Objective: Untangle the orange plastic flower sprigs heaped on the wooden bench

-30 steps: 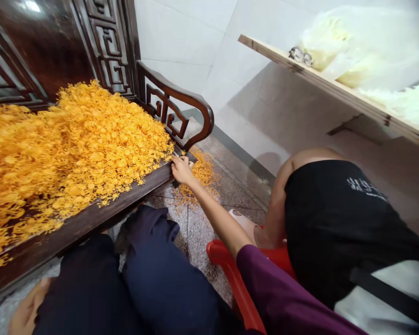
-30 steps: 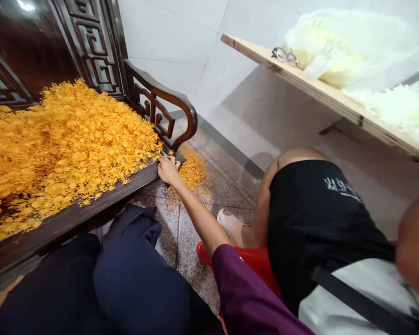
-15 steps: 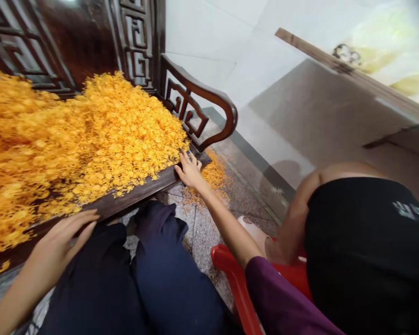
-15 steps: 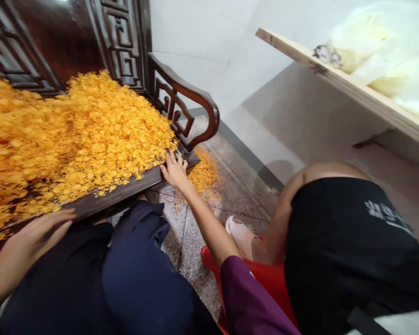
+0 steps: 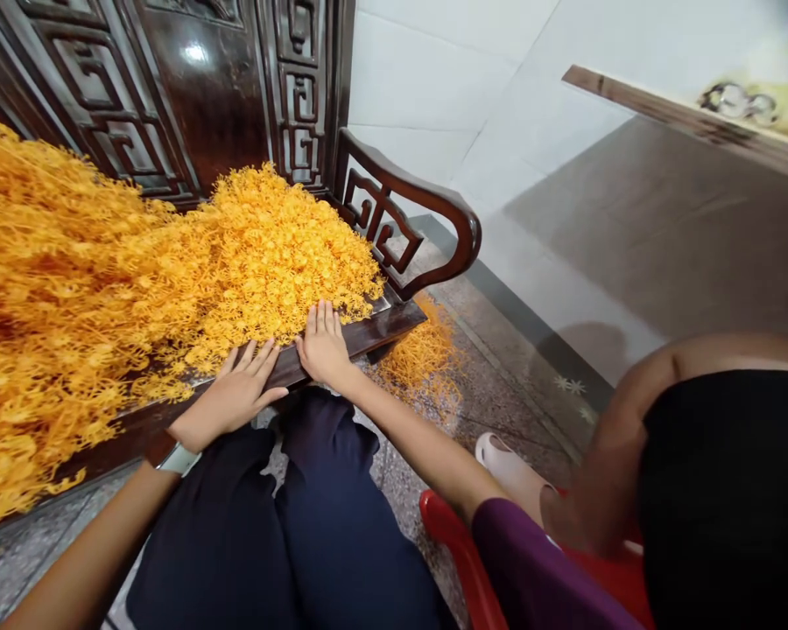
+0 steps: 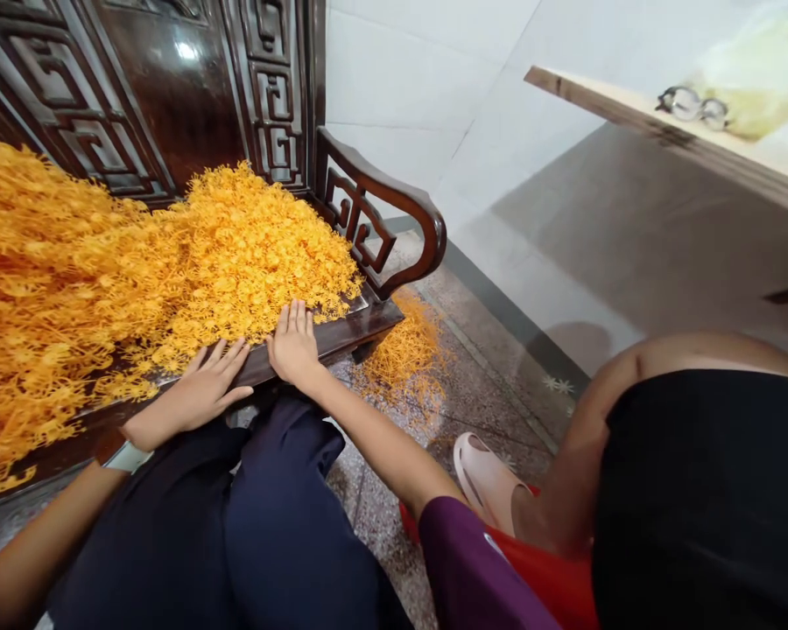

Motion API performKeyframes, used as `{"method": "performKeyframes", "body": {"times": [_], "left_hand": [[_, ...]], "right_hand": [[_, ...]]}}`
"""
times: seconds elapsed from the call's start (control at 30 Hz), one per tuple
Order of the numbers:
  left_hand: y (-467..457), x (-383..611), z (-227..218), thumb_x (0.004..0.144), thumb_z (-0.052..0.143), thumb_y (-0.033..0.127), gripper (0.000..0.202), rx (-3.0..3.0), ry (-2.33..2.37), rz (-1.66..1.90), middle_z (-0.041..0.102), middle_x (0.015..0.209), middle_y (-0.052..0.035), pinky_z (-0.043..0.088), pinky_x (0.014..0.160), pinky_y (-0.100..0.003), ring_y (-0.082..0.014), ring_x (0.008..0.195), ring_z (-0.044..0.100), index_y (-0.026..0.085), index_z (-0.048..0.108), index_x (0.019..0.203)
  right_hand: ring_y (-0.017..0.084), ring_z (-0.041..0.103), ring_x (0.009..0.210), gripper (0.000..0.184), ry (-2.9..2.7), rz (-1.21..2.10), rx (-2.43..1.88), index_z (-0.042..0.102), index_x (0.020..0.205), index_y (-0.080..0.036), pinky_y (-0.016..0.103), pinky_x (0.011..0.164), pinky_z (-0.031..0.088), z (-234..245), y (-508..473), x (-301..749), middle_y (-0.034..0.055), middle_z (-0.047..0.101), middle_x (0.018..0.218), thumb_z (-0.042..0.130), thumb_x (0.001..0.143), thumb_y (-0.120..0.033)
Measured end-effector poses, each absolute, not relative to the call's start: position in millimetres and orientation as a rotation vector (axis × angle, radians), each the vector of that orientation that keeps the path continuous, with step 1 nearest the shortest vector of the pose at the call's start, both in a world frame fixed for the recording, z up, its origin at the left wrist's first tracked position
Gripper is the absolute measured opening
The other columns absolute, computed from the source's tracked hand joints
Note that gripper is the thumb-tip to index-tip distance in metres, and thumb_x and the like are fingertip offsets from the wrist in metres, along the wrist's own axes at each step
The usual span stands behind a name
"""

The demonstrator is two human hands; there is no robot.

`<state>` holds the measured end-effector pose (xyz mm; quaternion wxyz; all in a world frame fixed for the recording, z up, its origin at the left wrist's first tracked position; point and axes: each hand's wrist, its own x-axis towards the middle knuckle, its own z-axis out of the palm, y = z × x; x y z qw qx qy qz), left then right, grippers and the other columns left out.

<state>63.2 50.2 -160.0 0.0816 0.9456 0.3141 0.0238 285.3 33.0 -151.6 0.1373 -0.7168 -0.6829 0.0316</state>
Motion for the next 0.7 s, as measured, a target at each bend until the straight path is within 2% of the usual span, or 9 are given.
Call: {"method": "performKeyframes", "body": {"times": [0.1,0.17,0.27,0.33,0.4,0.53,0.6,0.7], "left_hand": [[60,77,-153,0.105,0.031,0.065,0.081,2.802,0.986,0.013,0.023,0.175,-0.0149,0.017,0.128,-0.063,-0.0436,0.161,0.019,0.017,0.022,0.17],[58,79,-144,0.106,0.035,0.062,0.078,2.789,1.004,0.006,0.027,0.173,-0.0174,0.02,0.128,-0.062,-0.0437,0.16,0.022,0.015,0.031,0.168],[44,69,-122,0.107,0.039,0.054,0.067,2.791,0.916,0.065,0.031,0.172,-0.0195,0.032,0.126,-0.052,-0.0376,0.156,0.036,0.016,0.041,0.163],[32,55,-106,0.109,0.038,0.049,0.062,2.79,0.883,0.116,0.028,0.173,-0.0196,0.043,0.119,-0.047,-0.0345,0.149,0.048,0.019,0.041,0.162],[23,40,-90,0.109,0.037,0.047,0.059,2.803,0.925,0.15,0.026,0.174,-0.0199,0.048,0.114,-0.045,-0.034,0.143,0.054,0.019,0.041,0.161],[22,8,-57,0.109,0.038,0.043,0.052,2.899,1.128,0.15,0.045,0.162,-0.0215,0.046,0.113,-0.047,-0.0342,0.14,0.055,0.016,0.05,0.152],[30,-10,-35,0.109,0.038,0.04,0.049,2.95,1.276,0.129,0.054,0.153,-0.0222,0.047,0.11,-0.049,-0.0351,0.135,0.056,0.014,0.056,0.146],[51,-43,4,0.107,0.039,0.037,0.046,2.971,1.541,0.15,0.057,0.145,-0.0223,0.046,0.105,-0.053,-0.0377,0.13,0.055,0.013,0.062,0.139]], "right_hand": [[0.04,0.007,0.164,0.07,-2.024,0.118,-2.094,0.025,0.161,0.013,0.059,0.13,0.005,-144,52,289,0.033,0.019,0.17,0.035,0.105,-0.029],[0.044,0.009,0.163,0.072,-2.037,0.158,-2.118,0.026,0.162,0.011,0.063,0.129,0.006,-140,50,292,0.0311,0.019,0.171,0.037,0.104,-0.031],[0.049,0.013,0.161,0.079,-2.001,0.165,-2.17,0.028,0.162,0.008,0.066,0.126,0.013,-139,27,293,0.03,0.02,0.172,0.044,0.101,-0.04],[0.048,0.014,0.161,0.082,-1.985,0.108,-2.196,0.026,0.163,0.007,0.066,0.126,0.016,-140,7,291,0.0298,0.018,0.172,0.045,0.1,-0.042],[0.046,0.015,0.161,0.084,-2.015,0.075,-2.199,0.023,0.164,0.006,0.065,0.125,0.019,-139,-11,285,0.0282,0.014,0.174,0.045,0.1,-0.043],[0.046,0.018,0.159,0.08,-2.172,0.133,-2.125,0.029,0.164,0.001,0.063,0.122,0.026,-122,-30,265,0.0247,0.017,0.174,0.046,0.1,-0.044],[0.045,0.021,0.158,0.075,-2.267,0.197,-2.025,0.036,0.163,-0.003,0.062,0.12,0.029,-104,-35,255,0.0228,0.022,0.174,0.047,0.101,-0.045],[0.044,0.028,0.154,0.066,-2.394,0.32,-1.796,0.047,0.158,-0.011,0.061,0.116,0.035,-68,-37,240,0.0205,0.037,0.168,0.047,0.103,-0.046]]}}
